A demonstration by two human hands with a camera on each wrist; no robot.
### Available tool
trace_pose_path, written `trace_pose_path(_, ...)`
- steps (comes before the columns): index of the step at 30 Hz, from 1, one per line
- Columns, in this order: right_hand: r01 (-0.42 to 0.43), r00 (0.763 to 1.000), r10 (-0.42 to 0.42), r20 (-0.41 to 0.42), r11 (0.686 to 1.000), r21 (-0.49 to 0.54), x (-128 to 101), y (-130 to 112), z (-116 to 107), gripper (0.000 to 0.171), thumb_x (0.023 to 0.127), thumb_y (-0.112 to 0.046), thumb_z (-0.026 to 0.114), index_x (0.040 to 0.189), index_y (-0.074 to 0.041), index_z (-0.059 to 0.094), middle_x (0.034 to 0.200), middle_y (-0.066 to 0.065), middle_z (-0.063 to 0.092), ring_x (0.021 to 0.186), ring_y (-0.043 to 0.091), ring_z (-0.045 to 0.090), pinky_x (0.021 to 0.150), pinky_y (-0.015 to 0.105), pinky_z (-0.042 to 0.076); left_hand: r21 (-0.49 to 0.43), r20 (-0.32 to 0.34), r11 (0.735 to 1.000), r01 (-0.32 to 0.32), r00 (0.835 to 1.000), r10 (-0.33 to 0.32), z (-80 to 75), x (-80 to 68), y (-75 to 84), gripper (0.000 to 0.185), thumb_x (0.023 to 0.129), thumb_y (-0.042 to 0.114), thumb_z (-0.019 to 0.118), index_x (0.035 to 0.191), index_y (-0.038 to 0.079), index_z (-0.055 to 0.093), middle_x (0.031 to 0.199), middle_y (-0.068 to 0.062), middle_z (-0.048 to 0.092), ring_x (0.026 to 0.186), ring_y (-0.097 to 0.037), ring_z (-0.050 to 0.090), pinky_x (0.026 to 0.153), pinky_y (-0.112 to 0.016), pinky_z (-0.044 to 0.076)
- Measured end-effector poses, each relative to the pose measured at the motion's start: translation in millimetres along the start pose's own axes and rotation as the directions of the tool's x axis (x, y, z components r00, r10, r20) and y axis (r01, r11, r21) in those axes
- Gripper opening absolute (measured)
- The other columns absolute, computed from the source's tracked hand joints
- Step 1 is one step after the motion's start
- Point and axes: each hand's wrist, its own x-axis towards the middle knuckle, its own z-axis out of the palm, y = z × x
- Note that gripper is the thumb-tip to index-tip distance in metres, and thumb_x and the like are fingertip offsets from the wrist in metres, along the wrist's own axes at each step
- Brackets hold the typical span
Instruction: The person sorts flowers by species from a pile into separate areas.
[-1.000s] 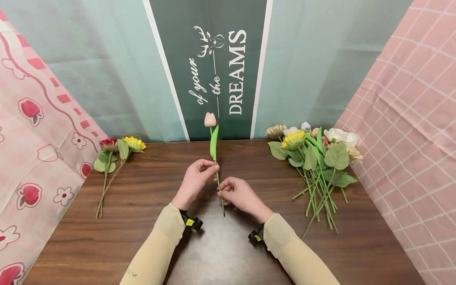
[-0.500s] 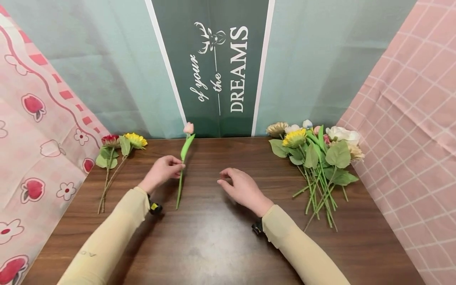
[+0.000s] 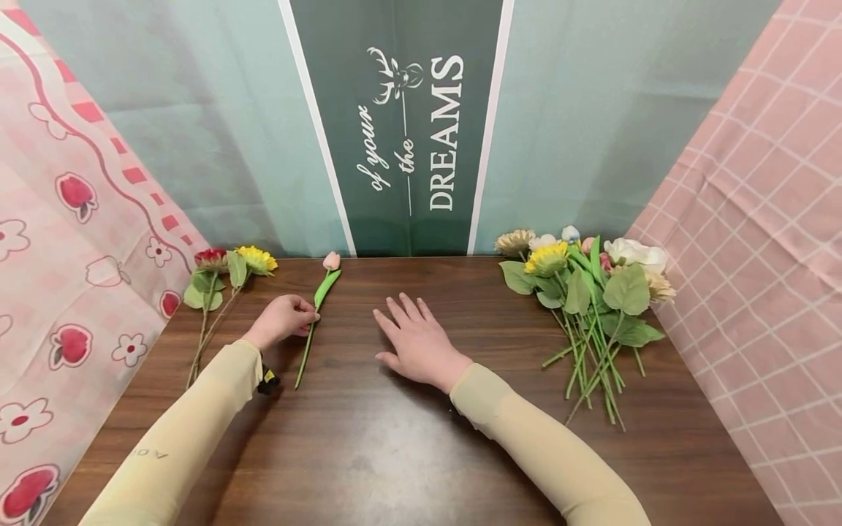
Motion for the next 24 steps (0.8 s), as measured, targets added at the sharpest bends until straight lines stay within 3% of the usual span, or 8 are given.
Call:
trace_pose_path(5,-0.022,0.999,0.022,0.029,1.0,0.015,-7.6,0.1,1.0,0.078,0.101,-0.058,0.054,0.163,-0.02,0.028,0.168,0.012,0.023,0.156,0.033,0.011,0.125,0.051,0.01,0.065,-0.023,0.998,-0.01,1.0,0.012,1.3,0.5,-1.2,0.018,0.097,0.012,0.07,0.104,-0.005,0.065,0.095,-0.016,0.066,0.071,-0.017,0.07,0.068,-0.035,0.062)
trace_pose_path(12,-0.049,0.999,0.049,0.012,0.998,0.03,-22.2,14.6,1.7,0.075,0.102,-0.057,0.053,0.162,-0.019,0.032,0.167,0.014,0.026,0.155,0.034,0.013,0.125,0.05,0.01,0.058,0.004,0.998,-0.015,1.0,0.015,-3.9,-3.0,-2.4,0.027,0.098,0.017,0.07,0.112,-0.005,0.063,0.1,-0.017,0.069,0.077,-0.019,0.07,0.071,-0.035,0.062)
trace_pose_path(15,-0.069,0.997,0.07,-0.011,0.996,0.058,-30.4,27.4,1.8,0.072,0.103,-0.055,0.053,0.161,-0.016,0.035,0.165,0.015,0.03,0.154,0.036,0.016,0.125,0.052,0.012,0.151,-0.017,0.988,-0.037,0.999,0.04,-6.6,-6.5,-0.9,0.031,0.098,0.023,0.071,0.113,-0.003,0.063,0.099,-0.015,0.07,0.077,-0.02,0.069,0.071,-0.037,0.061)
trace_pose_path(17,-0.086,0.995,0.09,-0.044,0.994,0.073,-37.5,39.1,1.5,0.069,0.103,-0.052,0.054,0.158,-0.013,0.04,0.162,0.016,0.035,0.153,0.039,0.021,0.124,0.054,0.016,0.261,-0.05,0.962,-0.077,0.994,0.093,-5.7,-9.2,3.5,0.035,0.098,0.027,0.07,0.115,-0.002,0.064,0.101,-0.015,0.068,0.08,-0.022,0.066,0.073,-0.04,0.058)
trace_pose_path(19,-0.115,0.989,0.122,-0.083,0.989,0.088,-45.6,52.4,0.1,0.066,0.103,-0.049,0.055,0.155,-0.01,0.045,0.158,0.018,0.041,0.15,0.041,0.027,0.122,0.056,0.02,0.368,-0.08,0.92,-0.132,0.982,0.173,-1.7,-11.9,11.1,0.04,0.098,0.03,0.07,0.121,-0.002,0.064,0.106,-0.017,0.066,0.086,-0.027,0.064,0.077,-0.045,0.055)
trace_pose_path(21,-0.146,0.979,0.16,-0.126,0.983,0.11,-54.5,67.0,-2.3,0.062,0.103,-0.046,0.057,0.151,-0.007,0.051,0.153,0.019,0.048,0.146,0.043,0.034,0.12,0.057,0.025,0.456,-0.098,0.87,-0.19,0.96,0.262,5.3,-14.1,21.1,0.047,0.097,0.033,0.071,0.128,-0.002,0.063,0.114,-0.019,0.062,0.095,-0.032,0.061,0.082,-0.05,0.053)
trace_pose_path(24,-0.212,0.955,0.24,-0.174,0.964,0.161,-70.5,89.6,-8.3,0.055,0.104,-0.041,0.058,0.145,-0.004,0.057,0.146,0.02,0.054,0.139,0.044,0.043,0.116,0.058,0.031,0.522,-0.069,0.798,-0.302,0.917,0.393,20.3,-18.1,37.3,0.056,0.097,0.035,0.071,0.138,-0.002,0.059,0.127,-0.023,0.058,0.112,-0.039,0.059,0.094,-0.056,0.05)
